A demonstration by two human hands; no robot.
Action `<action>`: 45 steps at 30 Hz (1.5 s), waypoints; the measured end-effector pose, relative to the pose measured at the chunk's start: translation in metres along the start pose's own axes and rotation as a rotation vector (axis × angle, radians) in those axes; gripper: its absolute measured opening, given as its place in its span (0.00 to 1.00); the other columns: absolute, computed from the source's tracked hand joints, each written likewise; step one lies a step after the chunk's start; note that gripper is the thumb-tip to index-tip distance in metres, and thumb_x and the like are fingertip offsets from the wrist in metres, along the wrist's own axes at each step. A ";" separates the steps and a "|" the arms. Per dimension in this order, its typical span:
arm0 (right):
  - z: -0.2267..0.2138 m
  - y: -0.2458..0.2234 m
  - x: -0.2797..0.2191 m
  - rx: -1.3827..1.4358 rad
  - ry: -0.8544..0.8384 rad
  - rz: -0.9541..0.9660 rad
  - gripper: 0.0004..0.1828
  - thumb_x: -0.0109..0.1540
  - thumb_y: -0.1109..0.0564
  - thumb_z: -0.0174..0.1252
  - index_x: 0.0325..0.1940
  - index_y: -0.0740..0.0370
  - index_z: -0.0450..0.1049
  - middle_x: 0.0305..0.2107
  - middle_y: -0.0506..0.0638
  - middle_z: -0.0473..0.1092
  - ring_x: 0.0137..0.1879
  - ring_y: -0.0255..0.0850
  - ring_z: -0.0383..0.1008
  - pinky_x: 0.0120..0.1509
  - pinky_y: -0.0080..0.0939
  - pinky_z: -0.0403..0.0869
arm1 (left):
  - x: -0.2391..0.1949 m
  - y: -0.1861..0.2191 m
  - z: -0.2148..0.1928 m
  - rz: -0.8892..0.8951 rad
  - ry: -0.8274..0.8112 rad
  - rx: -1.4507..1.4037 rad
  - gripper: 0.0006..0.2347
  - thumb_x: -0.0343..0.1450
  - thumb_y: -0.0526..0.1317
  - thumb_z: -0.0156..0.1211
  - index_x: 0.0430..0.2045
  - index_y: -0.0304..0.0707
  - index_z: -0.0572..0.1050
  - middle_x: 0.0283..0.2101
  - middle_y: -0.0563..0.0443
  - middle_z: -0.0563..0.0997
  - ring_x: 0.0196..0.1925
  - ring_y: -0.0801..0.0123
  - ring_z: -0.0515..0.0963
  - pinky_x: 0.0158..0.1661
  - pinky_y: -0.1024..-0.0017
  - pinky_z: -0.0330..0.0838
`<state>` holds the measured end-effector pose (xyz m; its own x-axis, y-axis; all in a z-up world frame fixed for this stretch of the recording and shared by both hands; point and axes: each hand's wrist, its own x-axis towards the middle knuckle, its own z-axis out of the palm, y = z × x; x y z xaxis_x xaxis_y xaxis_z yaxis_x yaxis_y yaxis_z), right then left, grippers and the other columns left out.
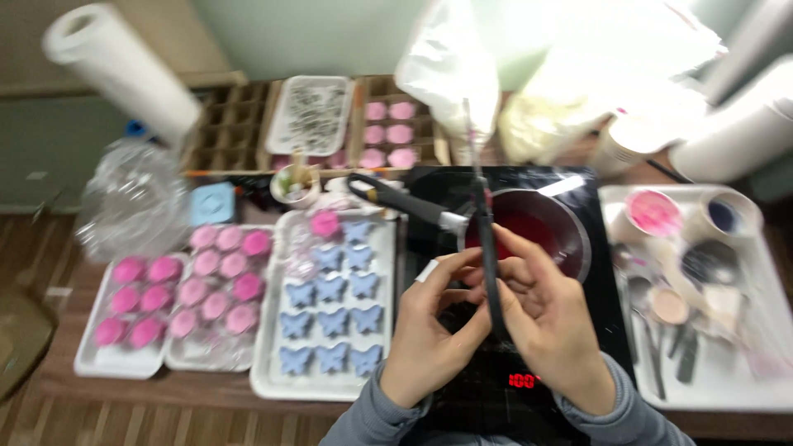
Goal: The person trims excess wax from the tops of finished flower- and butterfly-shaped candles using scissors, holding each candle over a pot of melted red wax on an induction cooker so trimmings fall into the pot. They work through candles on trays one at a time and later stir the melted wax with a spoon.
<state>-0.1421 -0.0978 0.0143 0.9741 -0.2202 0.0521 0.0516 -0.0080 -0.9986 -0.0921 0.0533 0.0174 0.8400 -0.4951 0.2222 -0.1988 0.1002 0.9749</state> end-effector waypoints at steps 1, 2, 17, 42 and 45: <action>-0.004 0.001 -0.005 0.000 0.030 0.006 0.31 0.65 0.65 0.54 0.74 0.68 0.59 0.42 0.60 0.77 0.46 0.39 0.80 0.51 0.35 0.78 | 0.002 0.000 0.005 -0.006 -0.029 -0.007 0.21 0.70 0.32 0.65 0.58 0.32 0.71 0.51 0.46 0.79 0.53 0.68 0.82 0.51 0.72 0.81; -0.007 0.002 -0.010 0.056 0.036 -0.027 0.30 0.67 0.65 0.51 0.74 0.68 0.58 0.46 0.61 0.77 0.48 0.40 0.80 0.54 0.37 0.78 | 0.003 0.000 0.010 -0.022 -0.042 -0.005 0.23 0.68 0.31 0.66 0.59 0.32 0.70 0.51 0.46 0.79 0.54 0.67 0.81 0.51 0.71 0.80; -0.015 0.028 -0.037 0.335 0.109 -0.050 0.17 0.69 0.67 0.48 0.62 0.73 0.61 0.55 0.65 0.73 0.61 0.46 0.77 0.66 0.43 0.76 | 0.002 0.001 0.026 0.019 -0.111 0.305 0.25 0.64 0.31 0.70 0.57 0.35 0.71 0.43 0.48 0.82 0.44 0.66 0.85 0.40 0.72 0.81; -0.182 0.090 -0.064 -0.856 0.607 -0.003 0.05 0.63 0.59 0.66 0.42 0.59 0.81 0.37 0.48 0.79 0.37 0.36 0.76 0.42 0.39 0.73 | -0.002 0.003 0.038 0.117 -0.149 0.499 0.24 0.64 0.31 0.72 0.54 0.37 0.71 0.34 0.49 0.83 0.34 0.70 0.87 0.34 0.75 0.79; -0.203 0.141 -0.061 -1.049 0.550 0.122 0.05 0.60 0.55 0.67 0.38 0.57 0.83 0.37 0.48 0.79 0.45 0.41 0.74 0.54 0.51 0.67 | 0.001 0.006 0.036 0.054 -0.133 0.617 0.26 0.63 0.31 0.72 0.55 0.37 0.70 0.33 0.46 0.83 0.33 0.63 0.86 0.33 0.69 0.78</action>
<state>-0.2390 -0.2833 -0.1304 0.7218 -0.6615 0.2035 -0.4894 -0.6958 -0.5258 -0.1109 0.0220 0.0233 0.7584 -0.6103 0.2289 -0.5275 -0.3684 0.7655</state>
